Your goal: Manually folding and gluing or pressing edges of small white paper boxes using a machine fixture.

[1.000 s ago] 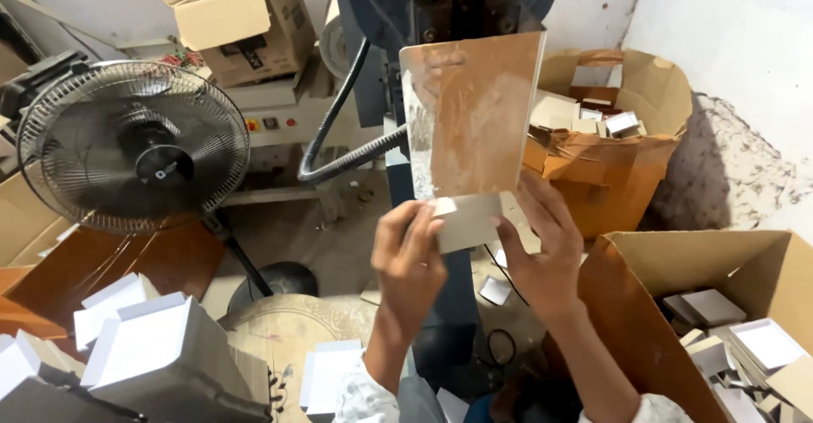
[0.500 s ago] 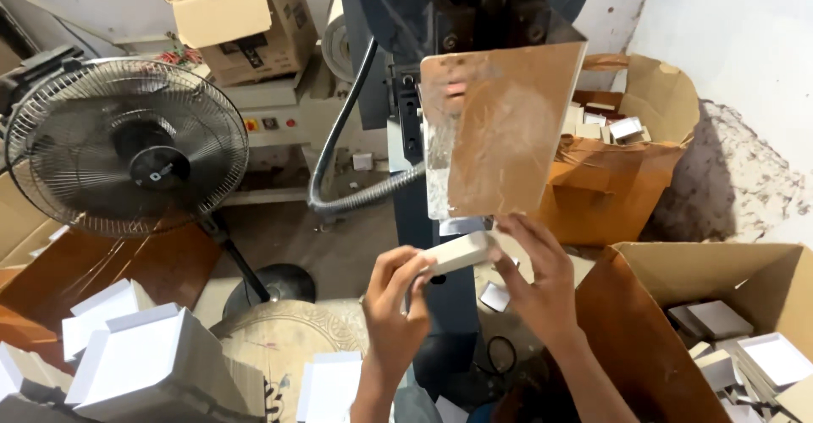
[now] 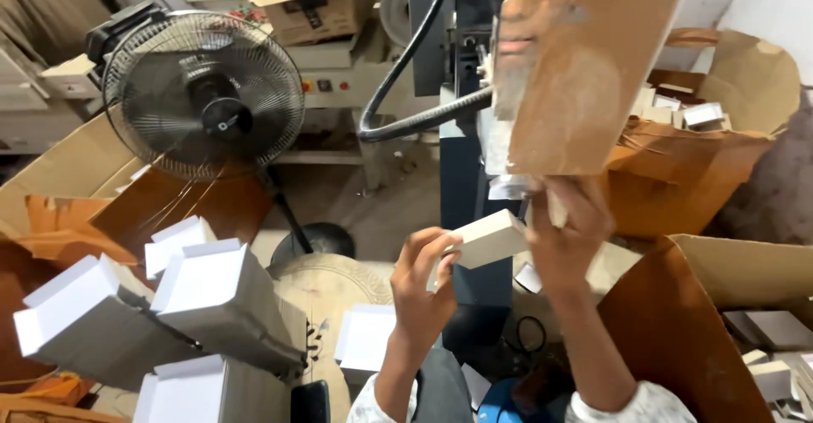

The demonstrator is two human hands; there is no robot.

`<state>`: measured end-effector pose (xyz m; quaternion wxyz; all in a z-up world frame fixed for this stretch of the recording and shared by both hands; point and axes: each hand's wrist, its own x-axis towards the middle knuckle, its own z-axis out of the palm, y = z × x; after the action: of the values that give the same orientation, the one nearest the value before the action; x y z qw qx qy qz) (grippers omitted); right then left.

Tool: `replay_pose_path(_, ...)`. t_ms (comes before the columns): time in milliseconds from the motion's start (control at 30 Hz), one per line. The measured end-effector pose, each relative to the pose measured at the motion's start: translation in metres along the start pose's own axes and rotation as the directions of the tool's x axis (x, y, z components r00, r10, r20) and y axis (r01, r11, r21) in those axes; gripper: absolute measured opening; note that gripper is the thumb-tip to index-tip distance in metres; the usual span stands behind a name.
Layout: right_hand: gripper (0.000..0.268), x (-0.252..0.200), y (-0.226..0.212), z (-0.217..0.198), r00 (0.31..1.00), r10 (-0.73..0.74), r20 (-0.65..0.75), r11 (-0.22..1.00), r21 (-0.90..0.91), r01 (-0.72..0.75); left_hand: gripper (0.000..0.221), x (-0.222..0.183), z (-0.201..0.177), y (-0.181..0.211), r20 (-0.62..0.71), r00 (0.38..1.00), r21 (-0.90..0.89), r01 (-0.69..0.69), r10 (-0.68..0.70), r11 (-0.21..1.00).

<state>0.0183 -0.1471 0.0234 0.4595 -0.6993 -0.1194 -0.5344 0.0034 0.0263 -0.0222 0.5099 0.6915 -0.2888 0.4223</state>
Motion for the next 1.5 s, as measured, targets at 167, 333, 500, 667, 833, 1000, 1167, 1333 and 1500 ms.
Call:
replay_pose_path(167, 0.009, -0.017, 0.005, -0.046, 0.980, 0.195, -0.040, 0.953, 0.245, -0.180, 0.031, 0.010, 0.011, 0.002, -0.002, 1.000, -0.017, 0.007, -0.007, 1.000)
replay_pose_path(333, 0.014, -0.033, 0.036, -0.076, 0.860, 0.511, 0.006, 0.860, -0.010, -0.510, 0.027, 0.016, 0.025, 0.006, 0.011, 1.000, -0.026, 0.002, -0.001, 1.000)
replay_pose_path(500, 0.023, -0.008, 0.010, -0.060, 0.980, 0.185, 0.070, 0.983, -0.008, -0.185, 0.027, 0.040, 0.033, 0.014, -0.035, 0.999, -0.031, -0.014, 0.013, 0.999)
replay_pose_path(667, 0.032, -0.002, 0.024, -0.039, 0.986, -0.036, 0.161, 0.971, -0.227, 0.073, 0.030, 0.058, 0.045, 0.000, -0.053, 0.998, -0.045, -0.018, 0.015, 0.999)
replay_pose_path(833, 0.020, -0.006, 0.050, -0.028, 0.986, 0.077, 0.146, 0.980, -0.191, -0.048, 0.030, 0.057, 0.045, -0.014, 0.017, 0.985, -0.192, 0.172, -0.172, 0.966)
replay_pose_path(1000, 0.021, -0.001, 0.046, -0.028, 0.981, 0.112, 0.156, 0.981, -0.176, -0.084, 0.027, 0.059, 0.046, -0.018, 0.033, 0.978, -0.216, 0.207, -0.205, 0.954)
replay_pose_path(1167, 0.022, -0.001, 0.051, -0.033, 0.967, 0.186, 0.176, 0.981, -0.082, -0.174, 0.027, 0.057, 0.042, -0.004, 0.038, 0.966, -0.202, 0.257, -0.254, 0.945)
replay_pose_path(1333, 0.032, 0.002, 0.015, -0.058, 0.928, 0.273, 0.253, 0.962, -0.093, -0.258, 0.061, 0.050, 0.024, 0.015, 0.198, 0.878, -0.206, 0.471, -0.435, 0.858)
replay_pose_path(1500, 0.030, -0.051, -0.020, -0.085, 0.945, -0.028, 0.327, 0.967, -0.229, 0.108, 0.094, 0.015, -0.013, 0.011, 0.512, 0.770, -0.341, 0.590, -0.382, 0.732)
